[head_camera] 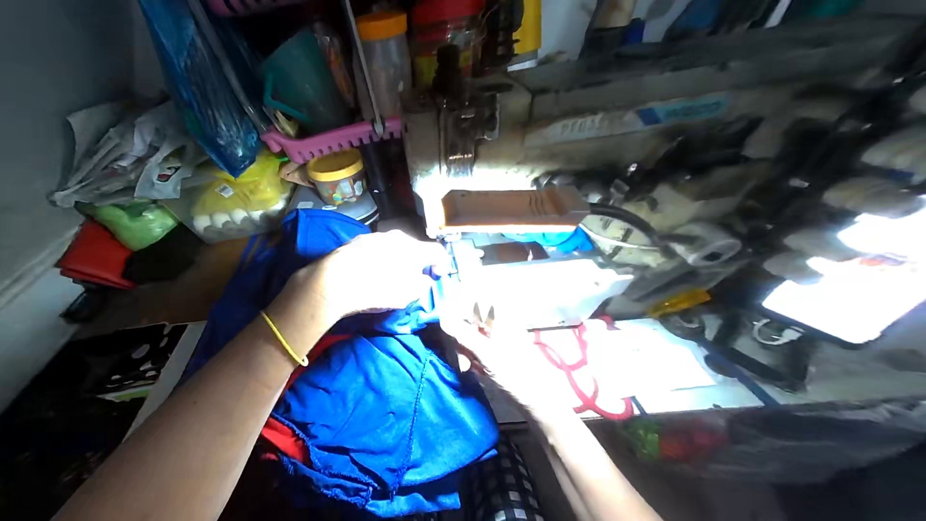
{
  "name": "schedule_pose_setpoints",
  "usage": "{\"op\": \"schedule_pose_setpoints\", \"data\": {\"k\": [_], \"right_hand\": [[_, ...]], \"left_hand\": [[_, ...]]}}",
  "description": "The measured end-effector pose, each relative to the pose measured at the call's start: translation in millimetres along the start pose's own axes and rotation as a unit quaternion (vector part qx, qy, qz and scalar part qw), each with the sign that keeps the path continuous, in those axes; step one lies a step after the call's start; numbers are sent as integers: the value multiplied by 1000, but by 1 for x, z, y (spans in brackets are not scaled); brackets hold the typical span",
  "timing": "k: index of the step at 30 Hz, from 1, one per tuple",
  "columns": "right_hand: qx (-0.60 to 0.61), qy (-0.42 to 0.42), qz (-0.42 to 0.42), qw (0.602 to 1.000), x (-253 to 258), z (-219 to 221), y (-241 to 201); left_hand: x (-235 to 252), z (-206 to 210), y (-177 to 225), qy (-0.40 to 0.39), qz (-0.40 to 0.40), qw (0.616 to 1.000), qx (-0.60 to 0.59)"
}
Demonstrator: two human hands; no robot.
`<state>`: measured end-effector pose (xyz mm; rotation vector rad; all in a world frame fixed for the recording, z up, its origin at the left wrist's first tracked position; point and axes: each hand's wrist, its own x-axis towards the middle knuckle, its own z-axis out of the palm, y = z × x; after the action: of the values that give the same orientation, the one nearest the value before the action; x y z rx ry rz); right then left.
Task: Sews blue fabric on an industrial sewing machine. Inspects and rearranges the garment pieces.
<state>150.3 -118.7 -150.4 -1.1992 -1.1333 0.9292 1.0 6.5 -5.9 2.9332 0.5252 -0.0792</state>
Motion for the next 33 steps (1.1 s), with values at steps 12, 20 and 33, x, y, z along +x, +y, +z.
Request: {"op": "schedule_pose_setpoints", "data": {"k": [12,20,33], "right_hand": [[5,-36,-20,999,6,-7,4],[20,-33,-28,999,16,-5,2],[33,-32,-10,999,14,-8,-1]], "left_hand": [[10,-12,23,-128,-39,982,132],[9,-27,28,-154,-19,982,108],[19,-21,17,-130,-45,980,145]]}}
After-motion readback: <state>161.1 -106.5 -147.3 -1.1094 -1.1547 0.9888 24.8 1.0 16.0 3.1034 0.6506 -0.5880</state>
